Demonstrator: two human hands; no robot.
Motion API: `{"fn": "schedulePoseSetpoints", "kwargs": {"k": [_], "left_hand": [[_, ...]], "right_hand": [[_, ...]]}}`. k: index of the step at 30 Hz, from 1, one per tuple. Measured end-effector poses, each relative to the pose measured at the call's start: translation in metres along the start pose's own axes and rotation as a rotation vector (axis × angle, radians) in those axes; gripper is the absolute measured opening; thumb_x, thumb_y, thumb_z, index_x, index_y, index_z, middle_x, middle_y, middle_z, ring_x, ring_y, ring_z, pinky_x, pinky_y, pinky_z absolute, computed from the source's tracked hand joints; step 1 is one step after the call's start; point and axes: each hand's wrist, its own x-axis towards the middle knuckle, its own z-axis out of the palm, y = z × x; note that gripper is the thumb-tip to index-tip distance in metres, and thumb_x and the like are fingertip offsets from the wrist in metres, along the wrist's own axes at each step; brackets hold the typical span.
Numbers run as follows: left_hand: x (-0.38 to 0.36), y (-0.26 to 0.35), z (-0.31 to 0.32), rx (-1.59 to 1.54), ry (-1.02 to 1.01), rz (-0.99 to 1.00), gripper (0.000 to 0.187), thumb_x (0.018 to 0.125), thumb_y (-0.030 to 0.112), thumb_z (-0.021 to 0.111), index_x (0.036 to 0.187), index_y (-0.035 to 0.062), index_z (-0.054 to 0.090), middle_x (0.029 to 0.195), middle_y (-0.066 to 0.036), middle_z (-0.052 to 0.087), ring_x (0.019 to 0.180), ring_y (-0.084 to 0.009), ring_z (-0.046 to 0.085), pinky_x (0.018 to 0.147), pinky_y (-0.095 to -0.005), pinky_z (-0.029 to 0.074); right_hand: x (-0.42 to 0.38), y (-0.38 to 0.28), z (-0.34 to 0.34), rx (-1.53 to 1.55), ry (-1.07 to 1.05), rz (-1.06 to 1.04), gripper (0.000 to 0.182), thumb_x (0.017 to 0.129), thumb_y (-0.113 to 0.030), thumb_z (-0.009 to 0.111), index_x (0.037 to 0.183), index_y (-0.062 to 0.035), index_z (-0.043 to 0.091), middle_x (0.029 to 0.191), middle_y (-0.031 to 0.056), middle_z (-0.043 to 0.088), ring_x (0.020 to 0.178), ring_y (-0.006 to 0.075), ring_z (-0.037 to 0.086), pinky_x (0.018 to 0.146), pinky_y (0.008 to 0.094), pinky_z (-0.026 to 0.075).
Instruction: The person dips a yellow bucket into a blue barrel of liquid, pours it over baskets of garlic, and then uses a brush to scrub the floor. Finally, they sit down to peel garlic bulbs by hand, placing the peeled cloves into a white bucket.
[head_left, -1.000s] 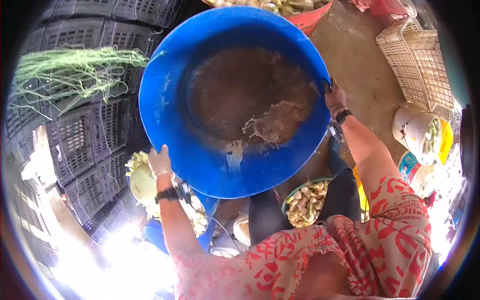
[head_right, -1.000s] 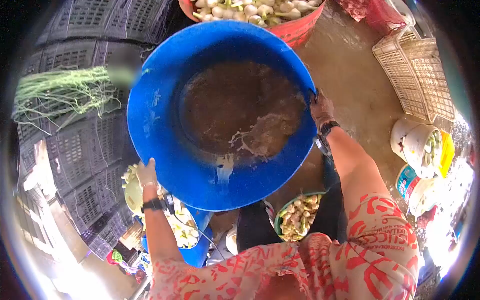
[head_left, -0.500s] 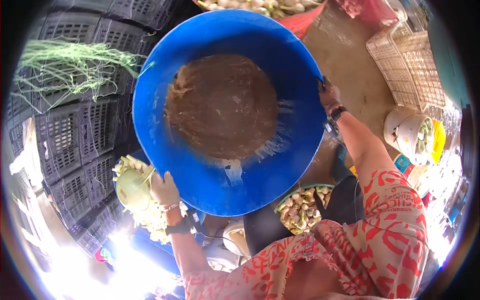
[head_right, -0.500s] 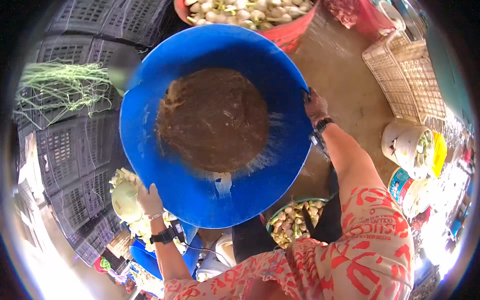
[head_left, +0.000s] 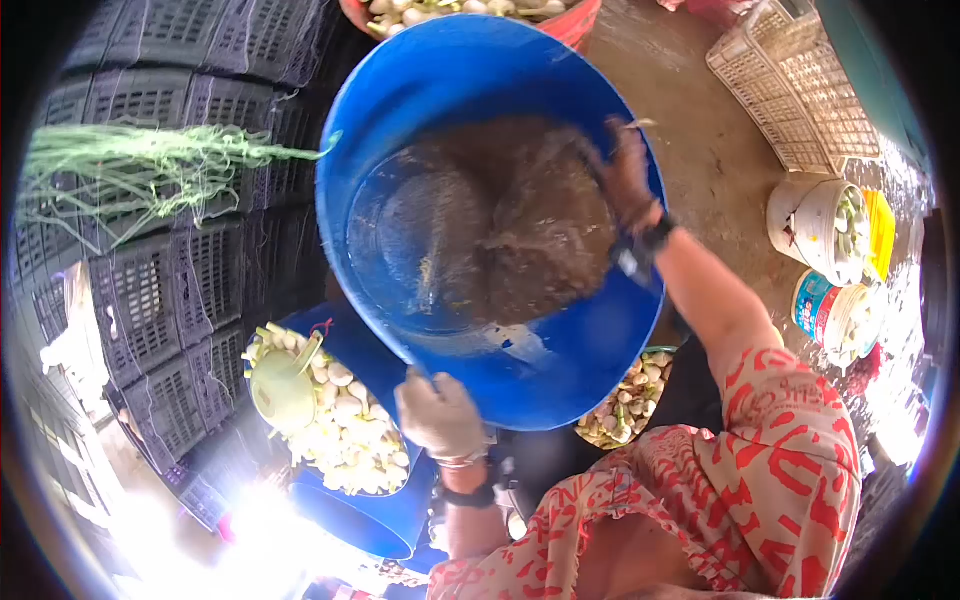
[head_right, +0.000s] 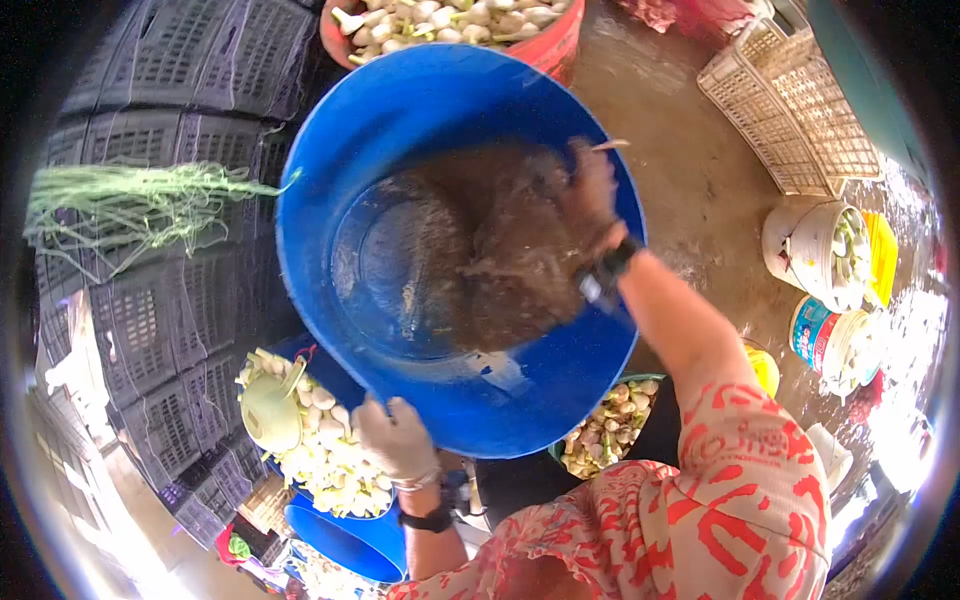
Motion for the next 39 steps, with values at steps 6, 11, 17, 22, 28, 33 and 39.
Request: {"fn": "schedulePoseSetpoints", "kwargs": {"k": [6,11,17,22,28,33,39], "left_hand": [[-0.041,0.058,-0.017,0.019,-0.097,0.025,0.038,0.074,0.020,0.060,0.101,-0.0071,0.056,0.075,-0.015,0.052,0.068,-0.0343,0.055,0.056,-0.0437,0.047],[-0.010,0.012,-0.022,-0.517,-0.245,0.334,0.047,0.077,0.031,0.063,0.107,-0.0040,0.053,0.093,-0.019,0.055,0.086,-0.0363,0.055,0.075,-0.0443,0.047],[0.138,-0.199,0.104,-0.123,-0.161,-0.236,0.086,0.079,0.045,0.064,0.133,-0.0111,0.029,0.137,-0.028,0.034,0.128,-0.0370,0.033,0.109,-0.0377,0.024],[0.201,-0.210,0.170,-0.935,-0.768,-0.378,0.047,0.092,0.030,0.044,0.119,-0.0072,0.050,0.124,-0.018,0.051,0.109,-0.0262,0.052,0.092,-0.0329,0.043],[0.223,-0.158,0.138,-0.732,-0.497,0.275,0.032,0.090,0.026,0.045,0.100,-0.0021,0.058,0.100,-0.018,0.062,0.088,-0.0280,0.061,0.077,-0.0351,0.050],[0.178,-0.161,0.137,-0.742,-0.111,0.138,0.037,0.087,0.024,0.051,0.112,-0.0039,0.052,0.117,-0.024,0.052,0.109,-0.0395,0.048,0.093,-0.0465,0.037],[0.162,-0.169,0.127,-0.675,-0.108,0.190,0.050,0.084,0.028,0.058,0.121,-0.0035,0.046,0.121,-0.023,0.048,0.111,-0.0373,0.045,0.097,-0.0438,0.035]], "right_hand": [[-0.113,-0.218,-0.003,0.743,-1.259,0.038,0.037,0.083,-0.018,0.064,0.115,-0.0018,0.055,0.104,0.0078,0.060,0.097,0.0162,0.053,0.080,0.0302,0.046],[-0.083,-0.201,-0.033,0.280,-1.081,0.065,0.030,0.084,-0.023,0.063,0.101,0.0023,0.061,0.086,0.0093,0.066,0.072,0.0145,0.061,0.066,0.0310,0.048],[-0.091,-0.205,-0.032,0.456,-0.937,0.066,0.025,0.086,-0.013,0.060,0.105,0.0019,0.059,0.088,0.0087,0.067,0.076,0.0153,0.061,0.073,0.0318,0.049],[-0.164,-0.202,-0.034,1.069,-0.987,0.425,0.026,0.088,-0.018,0.057,0.105,0.0023,0.058,0.089,0.0086,0.066,0.080,0.0183,0.061,0.077,0.0316,0.049],[-0.163,-0.247,0.052,0.710,-0.461,-0.171,0.045,0.087,-0.024,0.060,0.123,-0.0001,0.045,0.098,0.0178,0.063,0.093,0.0258,0.061,0.084,0.0388,0.047],[-0.164,-0.288,0.093,0.106,-0.709,0.156,0.038,0.086,-0.012,0.057,0.121,0.0011,0.050,0.098,0.0118,0.065,0.084,0.0166,0.058,0.076,0.0337,0.047],[-0.173,-0.277,0.085,0.462,-0.709,0.463,0.017,0.089,-0.009,0.054,0.097,0.0019,0.063,0.083,0.0056,0.066,0.074,0.0119,0.056,0.066,0.0335,0.046]]}}
